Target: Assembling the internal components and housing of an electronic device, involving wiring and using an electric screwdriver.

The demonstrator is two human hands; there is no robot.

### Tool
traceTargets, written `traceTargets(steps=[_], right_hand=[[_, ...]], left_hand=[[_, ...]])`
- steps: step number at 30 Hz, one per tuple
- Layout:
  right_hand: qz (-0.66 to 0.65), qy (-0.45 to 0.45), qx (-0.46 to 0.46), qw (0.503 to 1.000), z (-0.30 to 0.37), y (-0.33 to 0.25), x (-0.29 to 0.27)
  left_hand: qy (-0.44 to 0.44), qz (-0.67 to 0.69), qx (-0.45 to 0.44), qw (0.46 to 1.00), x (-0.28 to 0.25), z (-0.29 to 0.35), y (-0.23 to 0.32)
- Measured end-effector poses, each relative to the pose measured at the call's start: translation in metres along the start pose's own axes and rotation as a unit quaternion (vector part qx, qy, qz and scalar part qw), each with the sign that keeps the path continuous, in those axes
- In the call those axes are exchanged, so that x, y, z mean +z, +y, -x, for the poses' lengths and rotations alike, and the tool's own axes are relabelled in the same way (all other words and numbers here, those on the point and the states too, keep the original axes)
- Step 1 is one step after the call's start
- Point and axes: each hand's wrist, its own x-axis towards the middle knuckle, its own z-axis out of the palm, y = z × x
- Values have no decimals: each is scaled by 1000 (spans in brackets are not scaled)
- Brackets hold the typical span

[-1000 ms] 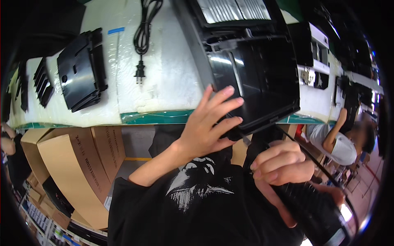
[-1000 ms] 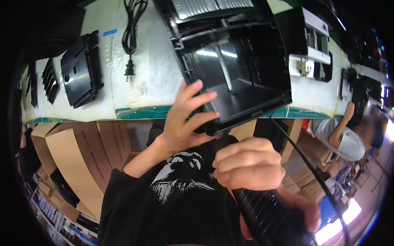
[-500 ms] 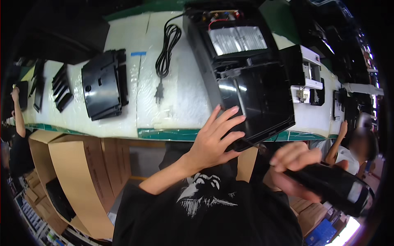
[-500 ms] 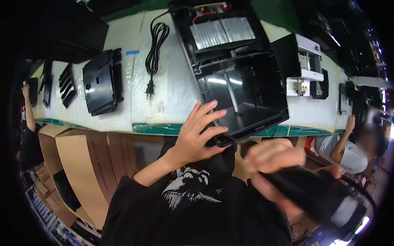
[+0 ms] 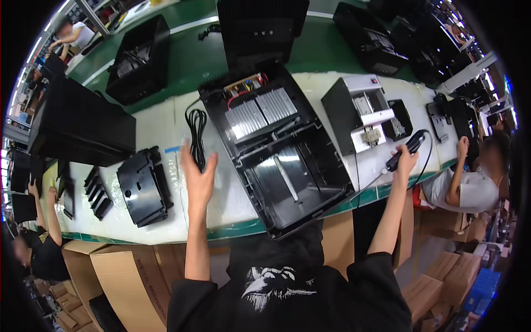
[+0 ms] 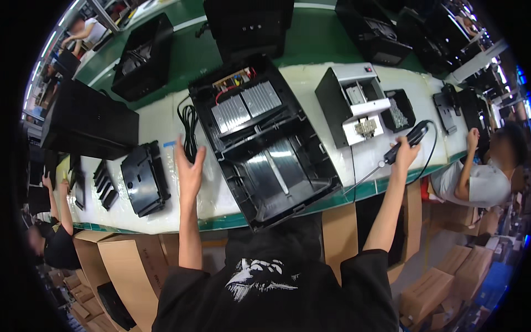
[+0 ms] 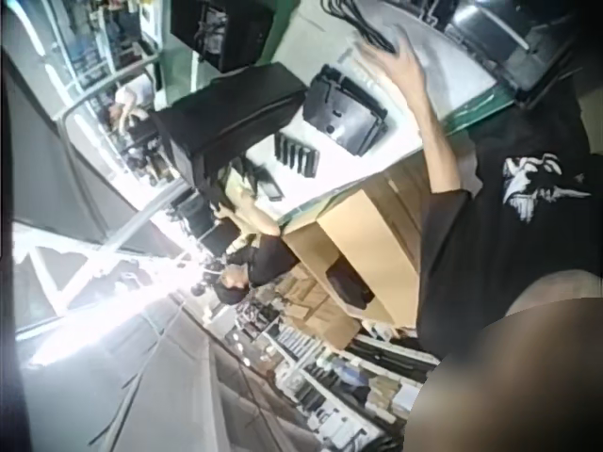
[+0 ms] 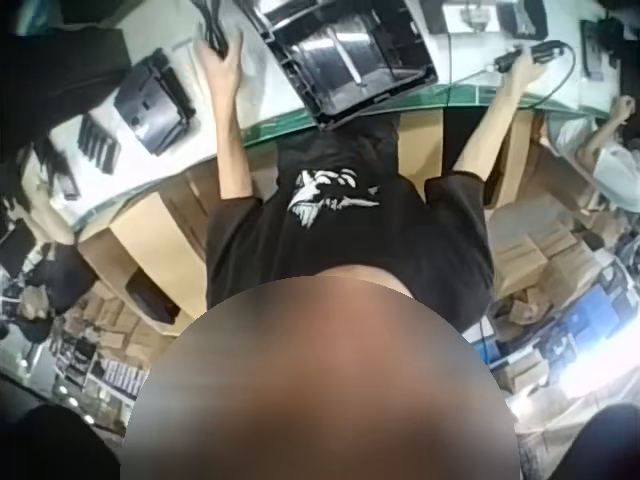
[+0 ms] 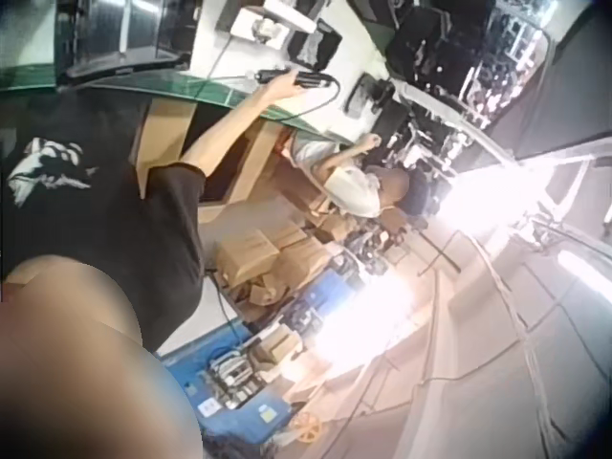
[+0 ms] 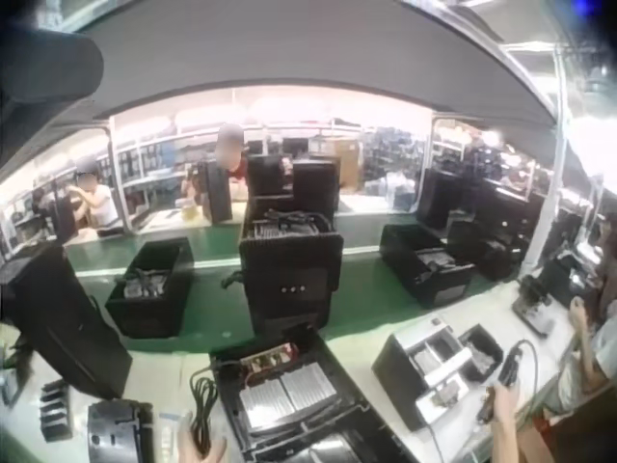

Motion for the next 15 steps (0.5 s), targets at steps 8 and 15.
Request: traceTargets(steps=[8, 15], right_hand=[[232, 46, -131, 963, 47, 44, -26], [219, 104, -156, 958, 55, 28, -1]], left_hand=[[-206, 178, -89, 958, 14, 22, 46], [-218, 184, -130, 950, 16, 12, 41]])
